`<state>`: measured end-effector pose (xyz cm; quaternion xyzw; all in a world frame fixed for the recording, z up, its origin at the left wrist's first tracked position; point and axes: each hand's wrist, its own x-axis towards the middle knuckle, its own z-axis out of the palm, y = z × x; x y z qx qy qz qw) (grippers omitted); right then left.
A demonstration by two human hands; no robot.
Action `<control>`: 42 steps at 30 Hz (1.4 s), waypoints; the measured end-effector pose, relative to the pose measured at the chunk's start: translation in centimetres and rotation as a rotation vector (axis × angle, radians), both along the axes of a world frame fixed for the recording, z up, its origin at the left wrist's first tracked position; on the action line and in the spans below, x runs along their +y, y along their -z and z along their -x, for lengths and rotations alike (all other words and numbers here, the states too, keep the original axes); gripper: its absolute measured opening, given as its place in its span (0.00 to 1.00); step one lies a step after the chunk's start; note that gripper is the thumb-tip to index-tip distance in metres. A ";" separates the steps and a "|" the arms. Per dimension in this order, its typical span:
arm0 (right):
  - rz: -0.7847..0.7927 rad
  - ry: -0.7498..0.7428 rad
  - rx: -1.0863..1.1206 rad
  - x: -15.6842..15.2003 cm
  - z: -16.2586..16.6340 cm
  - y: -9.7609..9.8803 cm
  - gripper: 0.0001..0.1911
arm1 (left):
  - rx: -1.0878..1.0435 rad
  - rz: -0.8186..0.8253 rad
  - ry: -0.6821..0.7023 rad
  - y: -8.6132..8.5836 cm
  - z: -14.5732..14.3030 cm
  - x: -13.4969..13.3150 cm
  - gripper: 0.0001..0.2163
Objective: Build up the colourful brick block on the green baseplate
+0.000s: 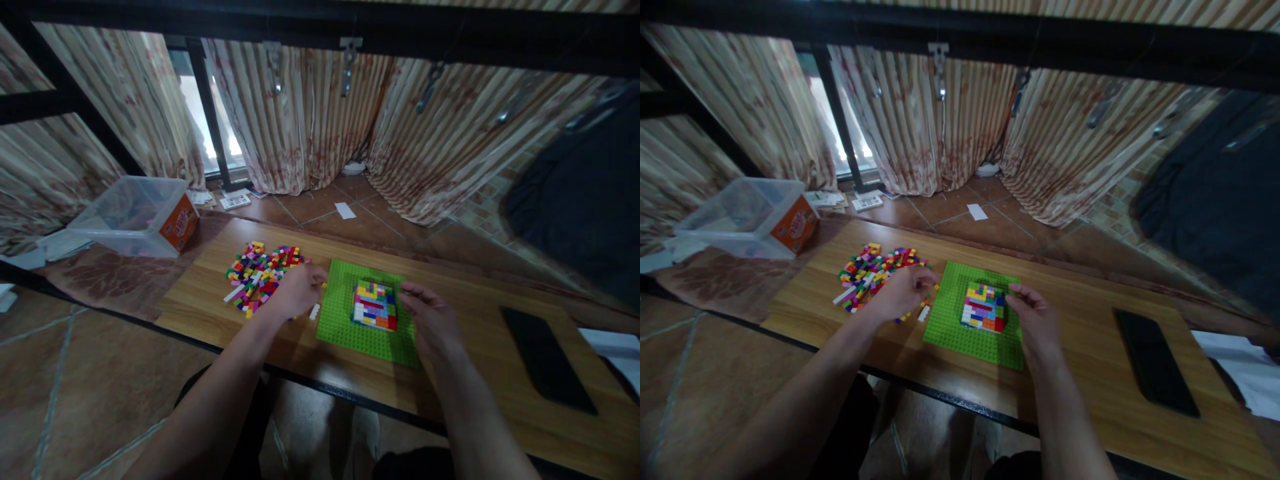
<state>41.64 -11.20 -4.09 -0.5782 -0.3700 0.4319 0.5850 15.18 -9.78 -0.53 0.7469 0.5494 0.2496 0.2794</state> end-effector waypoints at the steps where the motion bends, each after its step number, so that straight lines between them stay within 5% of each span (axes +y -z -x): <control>1: 0.000 0.021 0.002 0.1 -0.1 0.0 0.13 | 0.090 -0.028 0.000 -0.2 0.5 0.0 0.16; 6: 0.014 0.043 0.015 0.2 0.1 -0.2 0.12 | 0.371 -0.053 0.031 -0.1 1.3 -0.3 0.15; 14: 0.007 0.055 0.003 0.0 0.6 -0.7 0.12 | 0.477 -0.062 0.019 0.0 0.7 -0.4 0.12; 22: -0.094 0.143 -0.032 -0.2 1.1 -2.1 0.10 | -0.104 -0.017 0.023 -0.2 -0.8 -0.4 0.06; 29: -0.141 0.027 -0.007 -0.9 1.8 -2.8 0.10 | -0.760 0.389 0.037 0.4 -4.3 -0.9 0.05; 34: -0.155 -0.016 -0.033 -1.2 1.9 -3.0 0.08 | -0.871 0.572 -0.044 -0.5 -5.4 -1.4 0.06; 42: -0.159 -0.281 -0.164 -2.1 3.4 -3.1 0.08 | -0.885 0.588 0.000 -0.5 -5.5 -1.6 0.06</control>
